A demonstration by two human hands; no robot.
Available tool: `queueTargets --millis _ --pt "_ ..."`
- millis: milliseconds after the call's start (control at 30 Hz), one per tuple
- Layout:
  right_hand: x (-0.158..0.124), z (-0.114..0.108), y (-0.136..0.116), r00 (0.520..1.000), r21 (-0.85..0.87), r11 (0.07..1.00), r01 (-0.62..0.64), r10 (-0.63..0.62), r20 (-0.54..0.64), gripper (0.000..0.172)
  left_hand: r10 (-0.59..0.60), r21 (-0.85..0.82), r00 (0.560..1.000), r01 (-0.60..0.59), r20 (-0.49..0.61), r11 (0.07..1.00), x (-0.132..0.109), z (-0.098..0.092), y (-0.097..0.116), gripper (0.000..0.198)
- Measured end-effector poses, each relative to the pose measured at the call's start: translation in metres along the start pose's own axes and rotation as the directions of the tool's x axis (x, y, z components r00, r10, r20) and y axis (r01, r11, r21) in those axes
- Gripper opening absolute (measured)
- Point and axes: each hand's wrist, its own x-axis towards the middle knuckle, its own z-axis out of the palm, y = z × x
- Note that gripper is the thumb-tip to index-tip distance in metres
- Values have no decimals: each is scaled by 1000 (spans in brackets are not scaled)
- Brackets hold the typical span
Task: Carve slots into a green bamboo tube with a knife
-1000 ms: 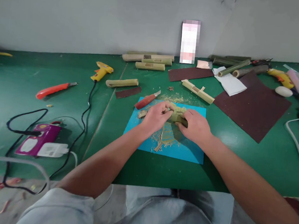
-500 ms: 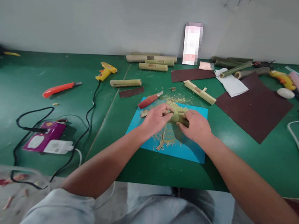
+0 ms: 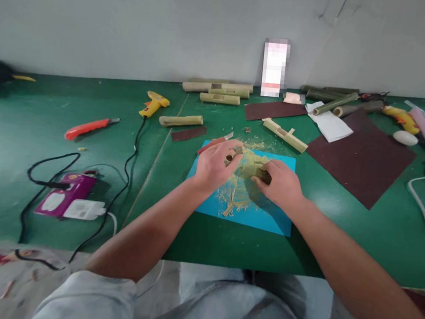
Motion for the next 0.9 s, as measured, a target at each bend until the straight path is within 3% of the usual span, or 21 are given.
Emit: queueTargets --millis 133,300,467,600,733,900 --pt "0 1 1 1000 10 1000 -3 3 1 19 254 75 963 -248 -95 966 -1 -1 1 15" --pt "-1 3 3 1000 54 999 2 -1 -21 18 441 -33 884 -451 -154 892 1 -6 4 18" --pt "-2 2 3 998 86 996 27 -23 -50 18 513 95 835 -504 -198 858 -1 -13 10 27" --pt "-1 0 2 999 108 994 5 0 -47 18 517 -31 850 -522 -98 852 -2 -11 10 20" --pt "0 -3 0 999 113 993 -27 29 -21 18 391 -188 916 -402 -91 896 -1 -7 8 15" --pt "0 -6 1 998 119 991 -57 59 -11 18 331 -263 943 -330 -41 906 1 -4 9 11"
